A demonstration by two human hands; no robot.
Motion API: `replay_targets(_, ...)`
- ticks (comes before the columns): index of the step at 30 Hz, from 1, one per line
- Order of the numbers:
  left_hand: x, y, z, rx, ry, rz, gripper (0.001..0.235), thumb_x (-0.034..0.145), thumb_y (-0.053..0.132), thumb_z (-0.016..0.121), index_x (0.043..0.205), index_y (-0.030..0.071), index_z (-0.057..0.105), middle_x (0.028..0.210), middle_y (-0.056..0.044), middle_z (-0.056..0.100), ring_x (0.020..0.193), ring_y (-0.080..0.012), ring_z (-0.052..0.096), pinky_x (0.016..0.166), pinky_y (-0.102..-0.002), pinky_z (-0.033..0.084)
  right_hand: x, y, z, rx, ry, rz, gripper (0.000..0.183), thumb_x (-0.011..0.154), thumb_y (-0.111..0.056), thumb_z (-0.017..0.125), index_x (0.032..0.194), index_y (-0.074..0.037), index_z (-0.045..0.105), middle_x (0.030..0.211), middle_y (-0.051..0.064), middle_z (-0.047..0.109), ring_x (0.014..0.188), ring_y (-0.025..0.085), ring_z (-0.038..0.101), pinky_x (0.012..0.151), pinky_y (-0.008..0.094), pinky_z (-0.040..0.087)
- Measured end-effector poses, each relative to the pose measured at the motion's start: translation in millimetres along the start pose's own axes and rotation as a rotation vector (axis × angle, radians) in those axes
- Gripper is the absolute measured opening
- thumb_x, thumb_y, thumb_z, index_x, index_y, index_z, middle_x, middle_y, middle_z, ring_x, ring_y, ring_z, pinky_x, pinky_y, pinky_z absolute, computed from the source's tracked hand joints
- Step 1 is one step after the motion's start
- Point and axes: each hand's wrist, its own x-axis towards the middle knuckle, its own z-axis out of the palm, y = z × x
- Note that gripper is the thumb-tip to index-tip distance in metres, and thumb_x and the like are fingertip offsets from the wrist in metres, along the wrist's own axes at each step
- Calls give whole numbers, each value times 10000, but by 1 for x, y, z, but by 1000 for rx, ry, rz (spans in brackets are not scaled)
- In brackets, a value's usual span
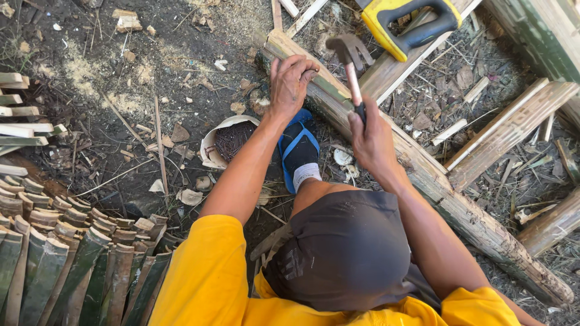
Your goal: The person is assembling a bamboo structure by cutting thin bamboo strips with a hand saw and nailing them to a larger bamboo frame. They repeatedly measure, cut, and hammer the strips into place to form a grid-like pattern.
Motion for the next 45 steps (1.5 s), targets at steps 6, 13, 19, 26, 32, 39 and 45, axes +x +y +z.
replay_targets(6,-5,-2,4,-10,31,47,193,1004,305,637,1048,147,740,1069,-1,763,1228,-257,609,1187,-597,247,-36,-9,-5,-45,68,-175,282,1102,-171,465,1359,-57,454,772,198,647,670,421,649,599,528,462)
replay_targets(13,-3,1,5,5,38,58,211,980,306,610,1033,158,750,1009,38,780,1228,-240,618,1209,-608,225,-20,-12,-3,-129,16,-131,222,1129,-195,443,1276,-29,453,709,223,610,574,410,601,549,539,431)
replay_targets(19,-6,0,1,-16,57,95,187,1022,270,629,1057,127,744,1070,-25,758,1225,-264,615,1224,-584,258,-33,-11,9,-58,163,-235,279,1090,-210,451,1276,-2,451,679,219,600,583,416,615,546,530,446)
replay_targets(26,-9,-2,2,-49,48,68,177,1015,264,636,1051,118,729,1112,-35,749,1263,-292,601,1185,-541,342,-44,-11,-2,7,155,-146,197,1091,-187,431,1231,-54,466,693,246,621,572,438,633,547,565,447)
replay_targets(32,-9,-7,4,21,-23,41,166,1006,198,650,1136,151,741,1159,-57,736,1289,-281,601,1163,-556,319,-15,6,19,-143,82,-78,273,1065,-227,507,1245,-30,447,768,315,634,665,533,605,608,619,429)
replay_targets(39,22,-34,-36,369,-229,335,324,904,125,635,1192,214,754,1268,-70,691,1215,-274,578,1035,-522,377,-36,7,-6,-108,125,-44,228,1093,-211,481,1251,-48,457,736,298,621,640,540,582,568,612,375)
replay_targets(45,43,-36,-47,620,-440,505,342,952,62,602,1216,225,747,1073,-87,618,1118,-266,564,1020,-410,492,-49,11,-2,-91,127,-77,225,1096,-231,475,1238,-56,490,669,205,596,547,400,591,525,524,400)
